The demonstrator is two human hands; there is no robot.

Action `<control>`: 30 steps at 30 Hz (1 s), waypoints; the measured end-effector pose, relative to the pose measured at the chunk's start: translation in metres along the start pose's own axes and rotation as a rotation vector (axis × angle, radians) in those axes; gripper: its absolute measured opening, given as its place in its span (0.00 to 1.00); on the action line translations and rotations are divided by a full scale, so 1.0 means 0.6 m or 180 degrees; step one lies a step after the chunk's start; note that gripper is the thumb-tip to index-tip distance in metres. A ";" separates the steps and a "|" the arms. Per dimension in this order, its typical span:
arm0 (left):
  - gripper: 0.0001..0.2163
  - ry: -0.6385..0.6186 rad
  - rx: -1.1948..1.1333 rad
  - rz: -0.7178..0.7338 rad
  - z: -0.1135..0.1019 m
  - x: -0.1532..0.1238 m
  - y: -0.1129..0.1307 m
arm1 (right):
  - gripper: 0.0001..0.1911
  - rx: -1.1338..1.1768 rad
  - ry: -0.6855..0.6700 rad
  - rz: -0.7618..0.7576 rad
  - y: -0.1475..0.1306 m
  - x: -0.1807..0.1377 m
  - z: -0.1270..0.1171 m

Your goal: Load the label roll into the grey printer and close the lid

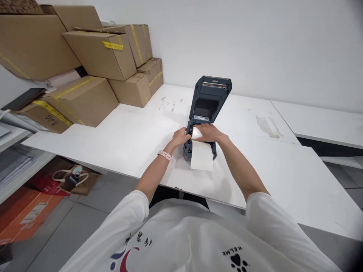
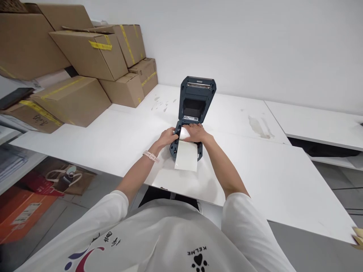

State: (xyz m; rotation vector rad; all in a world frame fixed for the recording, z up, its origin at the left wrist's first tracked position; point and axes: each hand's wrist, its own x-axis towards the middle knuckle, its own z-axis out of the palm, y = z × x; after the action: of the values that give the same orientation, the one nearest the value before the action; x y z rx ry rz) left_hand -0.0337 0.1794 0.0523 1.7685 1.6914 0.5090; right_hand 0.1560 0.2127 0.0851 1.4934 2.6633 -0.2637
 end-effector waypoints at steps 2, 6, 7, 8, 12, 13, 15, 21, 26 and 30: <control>0.23 0.0007 -0.0045 0.0009 0.001 0.001 -0.003 | 0.39 0.0034 0.0167 -0.0088 0.000 -0.017 0.006; 0.22 0.0023 -0.0160 0.0050 0.003 0.001 -0.006 | 0.26 0.0480 0.0800 -0.0292 -0.010 -0.074 0.027; 0.22 0.0027 -0.0195 0.0059 0.003 0.001 -0.006 | 0.24 0.0635 0.0904 -0.0388 -0.016 -0.091 0.036; 0.23 0.0030 -0.0227 0.0064 0.004 0.000 -0.006 | 0.25 0.0767 0.0953 -0.0482 -0.023 -0.107 0.046; 0.23 0.0042 -0.0345 0.0046 0.005 -0.004 -0.005 | 0.29 0.0825 0.0876 -0.0539 -0.047 -0.155 0.079; 0.23 0.0050 -0.0372 0.0041 0.006 -0.005 -0.005 | 0.30 0.0755 0.0830 -0.0503 -0.049 -0.160 0.083; 0.23 0.0071 -0.0437 0.0023 0.007 -0.008 -0.004 | 0.30 0.0597 0.0704 -0.0479 -0.051 -0.166 0.084; 0.22 0.0217 -0.0427 -0.0197 0.015 -0.025 0.004 | 0.32 0.0820 0.0536 -0.0498 -0.052 -0.170 0.084; 0.31 0.0341 -0.0340 -0.0255 0.018 -0.066 0.010 | 0.30 0.1513 0.1140 -0.0462 -0.018 -0.159 0.054; 0.44 0.0072 -0.0599 -0.0029 0.026 -0.102 0.009 | 0.41 0.1861 0.2310 0.0195 0.061 -0.081 -0.025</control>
State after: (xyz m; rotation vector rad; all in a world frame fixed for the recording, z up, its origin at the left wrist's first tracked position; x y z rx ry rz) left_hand -0.0255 0.1162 0.0534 1.6250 1.6096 0.6640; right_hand 0.2130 0.1935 0.1031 2.1778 3.2593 -0.6517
